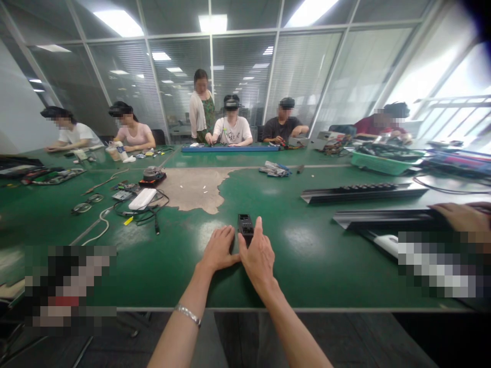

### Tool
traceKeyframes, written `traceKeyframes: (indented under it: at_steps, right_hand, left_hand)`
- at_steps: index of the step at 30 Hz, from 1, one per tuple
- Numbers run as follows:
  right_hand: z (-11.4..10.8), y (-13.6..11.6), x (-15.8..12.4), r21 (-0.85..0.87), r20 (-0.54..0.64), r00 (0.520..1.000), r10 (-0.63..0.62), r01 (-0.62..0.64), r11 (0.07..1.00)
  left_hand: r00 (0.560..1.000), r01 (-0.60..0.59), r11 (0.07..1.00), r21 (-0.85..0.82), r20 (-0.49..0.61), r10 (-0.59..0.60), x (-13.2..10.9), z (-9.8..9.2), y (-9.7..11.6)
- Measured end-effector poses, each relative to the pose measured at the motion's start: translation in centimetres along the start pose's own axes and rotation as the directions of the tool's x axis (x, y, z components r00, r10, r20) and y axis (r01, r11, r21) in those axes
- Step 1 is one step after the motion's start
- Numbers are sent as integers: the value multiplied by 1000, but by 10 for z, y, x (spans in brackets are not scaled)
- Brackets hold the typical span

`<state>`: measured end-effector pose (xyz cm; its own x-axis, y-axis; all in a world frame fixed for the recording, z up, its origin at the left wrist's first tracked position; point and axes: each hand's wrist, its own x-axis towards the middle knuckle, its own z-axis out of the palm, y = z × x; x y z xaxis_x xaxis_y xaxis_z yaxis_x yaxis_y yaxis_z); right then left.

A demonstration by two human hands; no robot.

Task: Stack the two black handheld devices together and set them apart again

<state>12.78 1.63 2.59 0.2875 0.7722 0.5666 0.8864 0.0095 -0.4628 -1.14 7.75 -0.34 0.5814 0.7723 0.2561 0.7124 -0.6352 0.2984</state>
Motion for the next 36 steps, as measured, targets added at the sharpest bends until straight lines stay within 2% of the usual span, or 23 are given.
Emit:
traceKeyframes:
  at_steps: [13,25,36]
  right_hand:
    - [5,13,-15,-63,77,996,35,-30,998]
    - [8,33,-1,192,183,983,-3,-33,981]
    - [28,36,4,216,152,988,-6,-28,976]
  left_hand:
    - [1000,24,1000,-4,-5,-24,1,5,-2]
    - [1000,-9,999,39,10,9,-2,0,2]
    - [1000,2,997,73,5,-2,0,-1,4]
